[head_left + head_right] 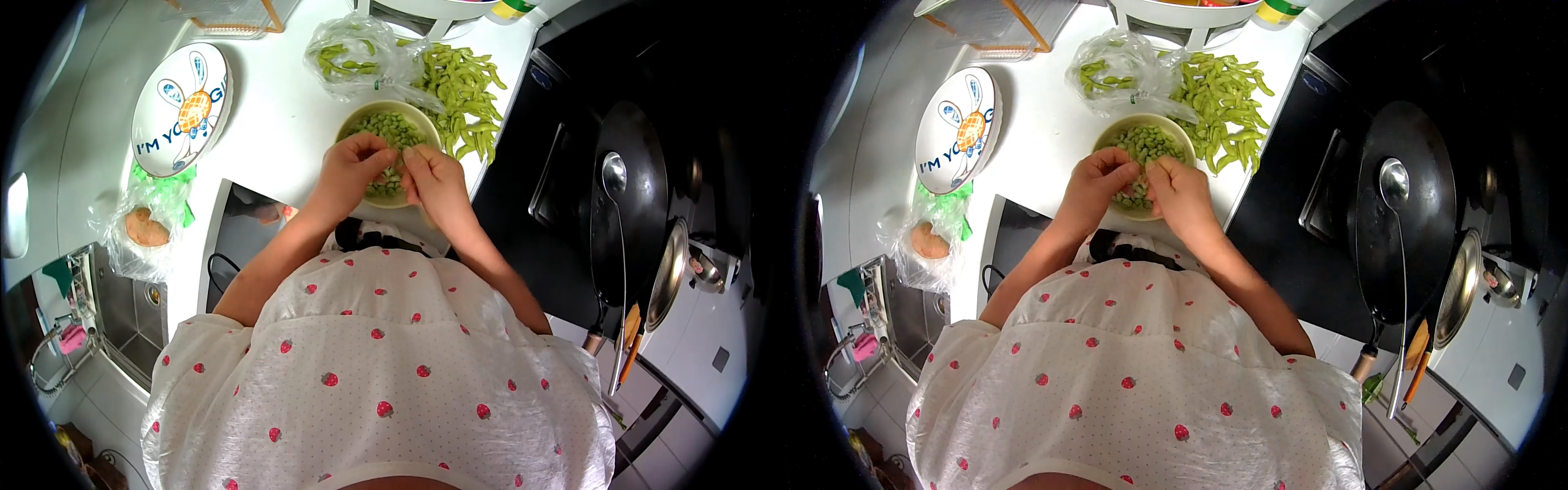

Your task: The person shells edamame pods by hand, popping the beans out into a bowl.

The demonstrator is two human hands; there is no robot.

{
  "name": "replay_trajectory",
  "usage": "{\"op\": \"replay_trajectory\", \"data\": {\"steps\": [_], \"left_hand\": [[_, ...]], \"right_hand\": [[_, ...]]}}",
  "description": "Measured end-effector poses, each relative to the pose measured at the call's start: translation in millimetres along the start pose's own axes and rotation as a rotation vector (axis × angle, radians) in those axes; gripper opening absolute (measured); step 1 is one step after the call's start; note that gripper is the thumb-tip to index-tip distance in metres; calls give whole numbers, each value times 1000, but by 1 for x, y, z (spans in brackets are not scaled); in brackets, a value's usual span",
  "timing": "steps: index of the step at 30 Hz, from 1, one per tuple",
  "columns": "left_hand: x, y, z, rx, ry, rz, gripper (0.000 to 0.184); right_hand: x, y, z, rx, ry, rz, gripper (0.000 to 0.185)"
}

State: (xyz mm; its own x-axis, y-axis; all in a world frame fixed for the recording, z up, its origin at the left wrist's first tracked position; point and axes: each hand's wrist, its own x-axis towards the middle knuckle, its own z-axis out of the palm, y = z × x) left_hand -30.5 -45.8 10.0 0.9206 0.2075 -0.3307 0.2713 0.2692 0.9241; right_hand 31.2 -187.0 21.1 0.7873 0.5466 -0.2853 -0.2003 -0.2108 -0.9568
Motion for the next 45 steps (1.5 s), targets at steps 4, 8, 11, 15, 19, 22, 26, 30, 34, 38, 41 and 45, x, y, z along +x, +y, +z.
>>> {"op": "replay_trajectory", "data": {"steps": [4,8,11,15,19,22,26,30,34,38,41,45], "left_hand": [[-6,8,3,468,135,194,10],[-8,11,6,655,164,301,11],[-10,14,4,696,129,256,11],[-9,13,-1,581,57,156,12],[-9,16,0,556,-11,175,11],[-9,24,1,608,35,192,11],[-4,23,2,703,44,245,11],[-3,22,1,810,29,357,11],[-1,20,1,808,16,380,10],[1,19,0,858,16,445,10],[4,17,-1,880,18,484,12],[-2,23,2,804,-62,328,11]], "right_hand": [[1,-13,2,-353,93,-324,16],[3,-13,1,-316,43,-250,14],[3,-14,2,-386,50,-285,11],[4,-14,1,-446,36,-352,11],[4,-10,1,-610,51,-402,11],[1,-12,0,-337,83,-320,12],[2,-13,-1,-340,63,-275,11],[3,-18,0,-487,69,-293,8],[4,-16,2,-554,104,-351,8],[1,-12,9,-641,181,-410,6],[0,-10,12,-724,233,-475,6],[6,4,3,-516,186,-387,7]]}}
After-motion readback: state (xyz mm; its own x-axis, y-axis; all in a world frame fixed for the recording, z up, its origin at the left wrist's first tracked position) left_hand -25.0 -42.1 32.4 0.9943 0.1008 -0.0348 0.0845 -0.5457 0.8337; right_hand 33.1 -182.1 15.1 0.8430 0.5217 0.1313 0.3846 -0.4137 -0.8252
